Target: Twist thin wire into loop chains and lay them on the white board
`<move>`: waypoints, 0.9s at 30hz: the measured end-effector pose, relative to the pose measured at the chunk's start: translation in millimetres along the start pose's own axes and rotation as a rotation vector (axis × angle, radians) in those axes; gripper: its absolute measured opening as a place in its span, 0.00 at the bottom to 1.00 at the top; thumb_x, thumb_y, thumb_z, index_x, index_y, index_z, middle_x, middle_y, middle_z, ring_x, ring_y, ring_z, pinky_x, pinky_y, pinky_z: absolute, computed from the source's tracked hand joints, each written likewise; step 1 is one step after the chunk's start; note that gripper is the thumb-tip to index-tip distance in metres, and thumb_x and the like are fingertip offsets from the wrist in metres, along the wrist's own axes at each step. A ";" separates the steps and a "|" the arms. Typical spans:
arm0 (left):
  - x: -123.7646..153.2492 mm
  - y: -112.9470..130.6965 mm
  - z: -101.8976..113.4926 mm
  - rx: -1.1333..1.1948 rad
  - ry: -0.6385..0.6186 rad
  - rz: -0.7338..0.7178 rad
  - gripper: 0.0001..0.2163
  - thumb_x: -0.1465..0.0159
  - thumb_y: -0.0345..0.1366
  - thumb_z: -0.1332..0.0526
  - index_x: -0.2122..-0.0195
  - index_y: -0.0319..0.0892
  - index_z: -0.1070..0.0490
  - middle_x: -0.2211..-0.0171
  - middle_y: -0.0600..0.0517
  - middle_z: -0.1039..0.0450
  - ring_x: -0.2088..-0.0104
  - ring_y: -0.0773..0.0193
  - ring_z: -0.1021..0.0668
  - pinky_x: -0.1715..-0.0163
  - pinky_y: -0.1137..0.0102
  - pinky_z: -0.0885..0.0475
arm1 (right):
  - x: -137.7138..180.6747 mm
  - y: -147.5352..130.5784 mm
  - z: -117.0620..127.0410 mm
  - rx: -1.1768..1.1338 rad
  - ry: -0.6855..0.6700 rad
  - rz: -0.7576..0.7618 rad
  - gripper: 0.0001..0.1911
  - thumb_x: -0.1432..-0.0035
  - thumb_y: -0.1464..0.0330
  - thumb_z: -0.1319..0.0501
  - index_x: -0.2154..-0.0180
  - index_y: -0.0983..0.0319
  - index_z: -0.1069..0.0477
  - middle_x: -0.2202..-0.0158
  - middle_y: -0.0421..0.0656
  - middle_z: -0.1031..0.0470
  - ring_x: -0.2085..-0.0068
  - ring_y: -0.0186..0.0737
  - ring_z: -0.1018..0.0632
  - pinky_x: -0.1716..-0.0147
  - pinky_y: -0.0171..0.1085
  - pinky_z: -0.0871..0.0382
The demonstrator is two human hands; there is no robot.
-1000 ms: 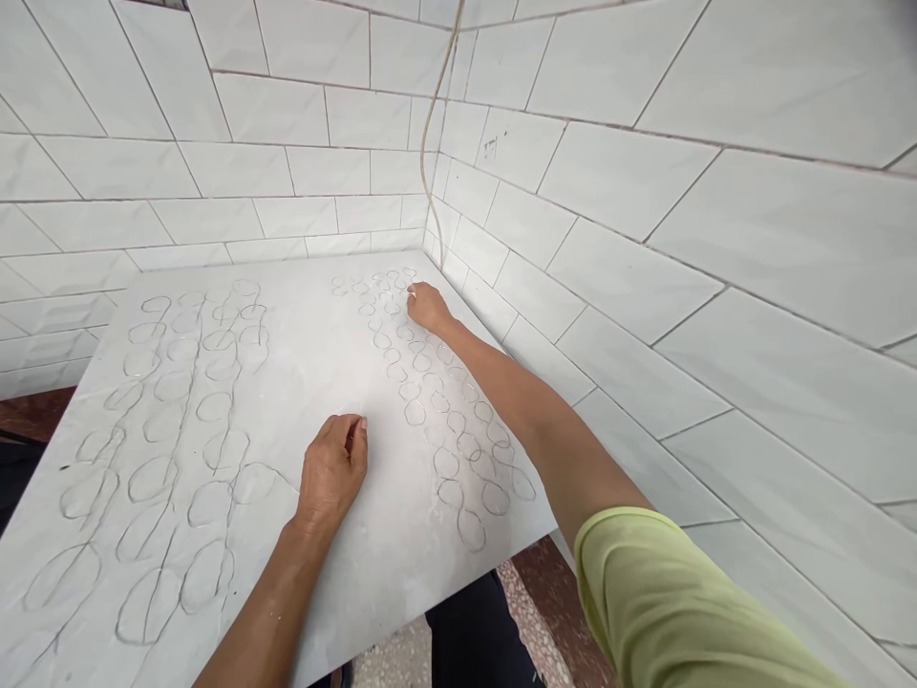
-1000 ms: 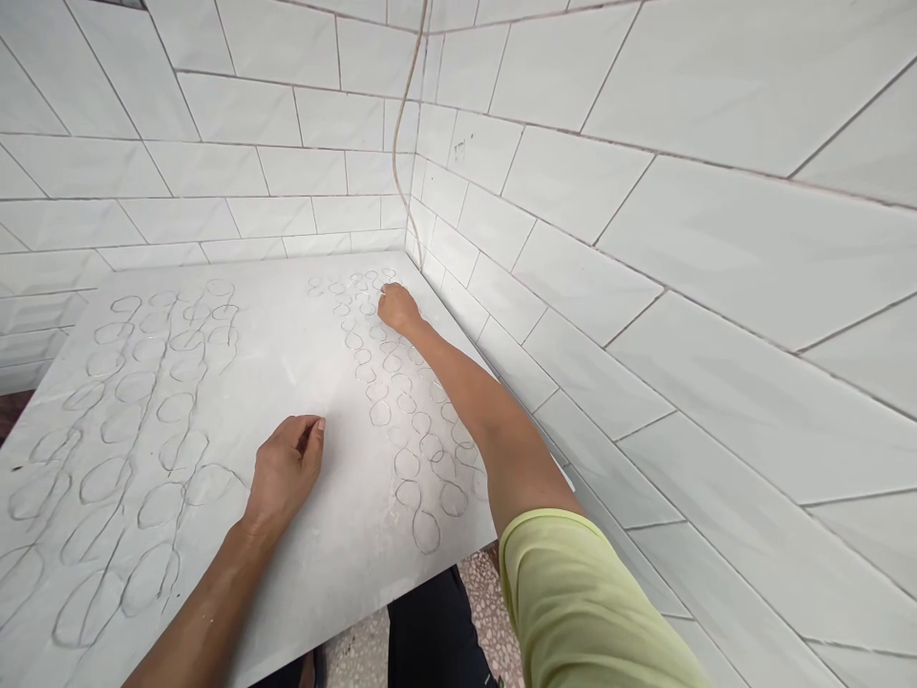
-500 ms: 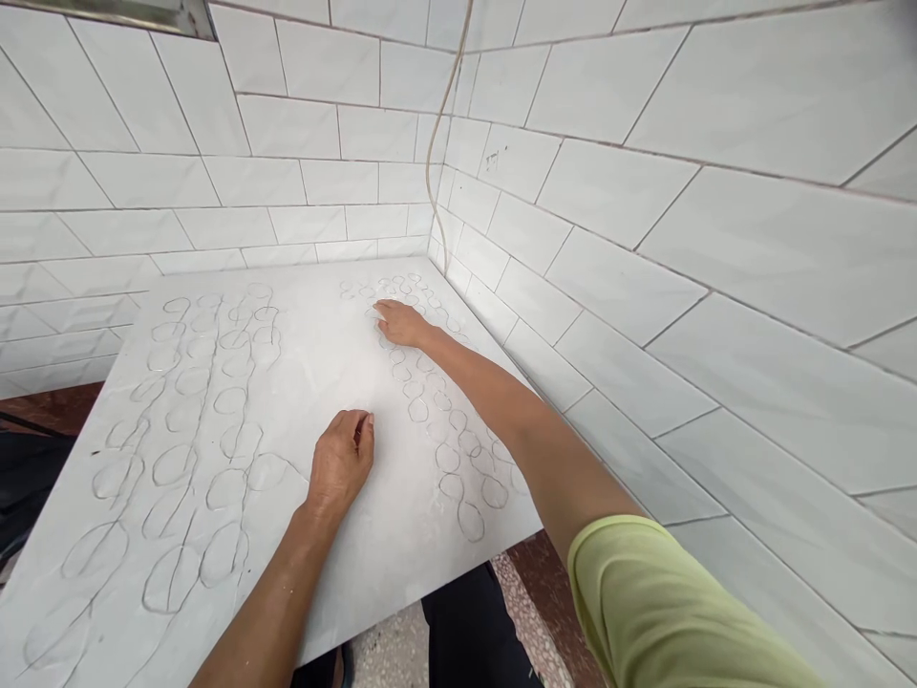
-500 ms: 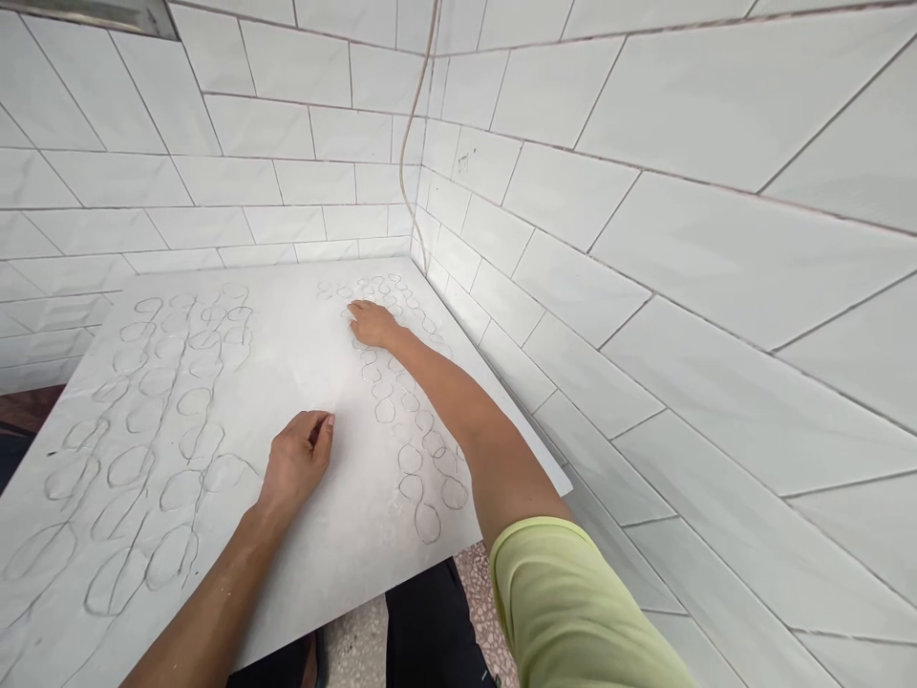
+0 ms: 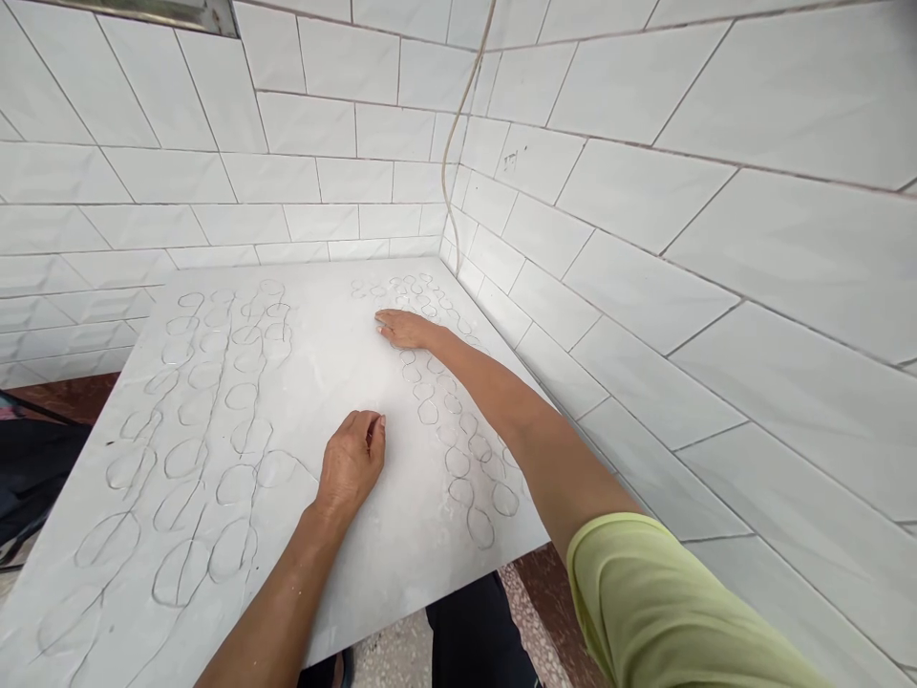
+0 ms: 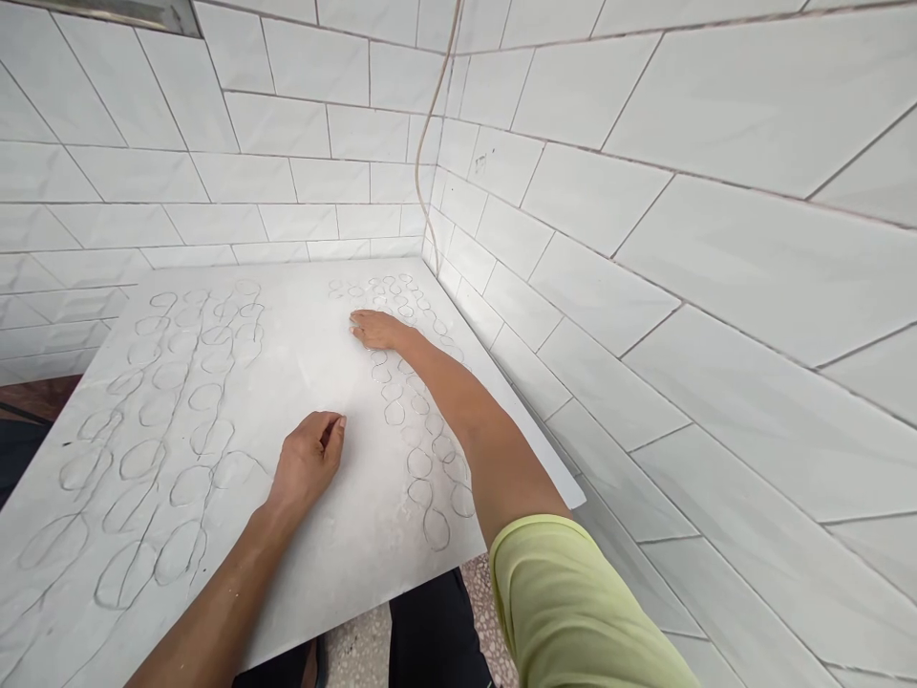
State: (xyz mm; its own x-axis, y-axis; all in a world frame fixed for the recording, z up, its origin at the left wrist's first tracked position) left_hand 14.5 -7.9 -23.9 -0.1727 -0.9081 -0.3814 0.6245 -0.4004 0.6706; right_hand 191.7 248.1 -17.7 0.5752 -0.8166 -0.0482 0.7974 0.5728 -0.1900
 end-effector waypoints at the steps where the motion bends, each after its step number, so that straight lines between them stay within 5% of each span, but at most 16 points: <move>1: 0.2 0.2 0.1 0.002 -0.002 0.005 0.12 0.27 0.39 0.48 0.65 0.43 0.31 0.71 0.52 0.33 0.72 0.64 0.32 0.70 0.67 0.35 | 2.0 0.3 1.5 -0.001 0.005 0.013 0.32 0.29 0.56 0.58 0.32 0.67 0.41 0.29 0.51 0.43 0.29 0.49 0.40 0.31 0.47 0.47; 6: 1.3 0.9 0.6 0.007 -0.005 0.022 0.11 0.27 0.40 0.48 0.65 0.43 0.31 0.70 0.52 0.33 0.72 0.65 0.32 0.70 0.67 0.36 | 12.8 2.6 14.2 -0.028 0.114 0.007 0.30 0.28 0.58 0.55 0.33 0.66 0.40 0.30 0.51 0.41 0.29 0.48 0.41 0.30 0.47 0.48; 12: 0.6 1.5 0.3 0.004 0.000 0.005 0.11 0.28 0.40 0.48 0.65 0.43 0.32 0.70 0.52 0.32 0.72 0.64 0.32 0.70 0.67 0.36 | 24.1 16.8 24.7 -0.118 0.284 -0.214 0.25 0.27 0.61 0.56 0.38 0.65 0.35 0.36 0.54 0.33 0.35 0.50 0.32 0.38 0.48 0.36; 18: 0.4 0.0 -1.2 -0.002 0.009 -0.006 0.12 0.28 0.40 0.49 0.66 0.43 0.32 0.71 0.51 0.32 0.73 0.64 0.32 0.71 0.68 0.36 | 27.8 14.2 24.5 -0.134 0.245 -0.327 0.22 0.28 0.65 0.53 0.40 0.66 0.34 0.36 0.55 0.33 0.37 0.52 0.32 0.41 0.47 0.34; 22: 2.0 2.8 -1.0 -0.007 0.035 -0.047 0.13 0.27 0.40 0.50 0.65 0.43 0.31 0.71 0.51 0.32 0.73 0.64 0.31 0.71 0.68 0.36 | 26.1 -12.2 34.5 -0.102 0.202 -0.386 0.19 0.29 0.67 0.51 0.44 0.67 0.31 0.38 0.58 0.32 0.41 0.53 0.28 0.47 0.46 0.29; 27: 5.8 14.2 1.7 -0.030 0.032 -0.177 0.15 0.27 0.40 0.50 0.69 0.43 0.31 0.73 0.51 0.31 0.74 0.65 0.32 0.72 0.68 0.37 | 24.6 -90.0 39.8 -0.049 0.019 -0.279 0.15 0.32 0.66 0.47 0.53 0.66 0.26 0.48 0.57 0.24 0.51 0.55 0.22 0.55 0.46 0.26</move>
State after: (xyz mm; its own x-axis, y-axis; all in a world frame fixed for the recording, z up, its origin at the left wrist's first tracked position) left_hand 21.0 -19.1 -15.5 -0.2580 -0.8196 -0.5116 0.6092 -0.5490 0.5723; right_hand 141.4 179.2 37.2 0.3311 -0.9436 -0.0054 0.9142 0.3222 -0.2457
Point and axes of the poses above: each hand's wrist, its own x-axis away from the middle knuckle, its own z-axis out of the back of the hand, y = z × x, the point moved 3 cm from there along -x, towards the middle knuckle
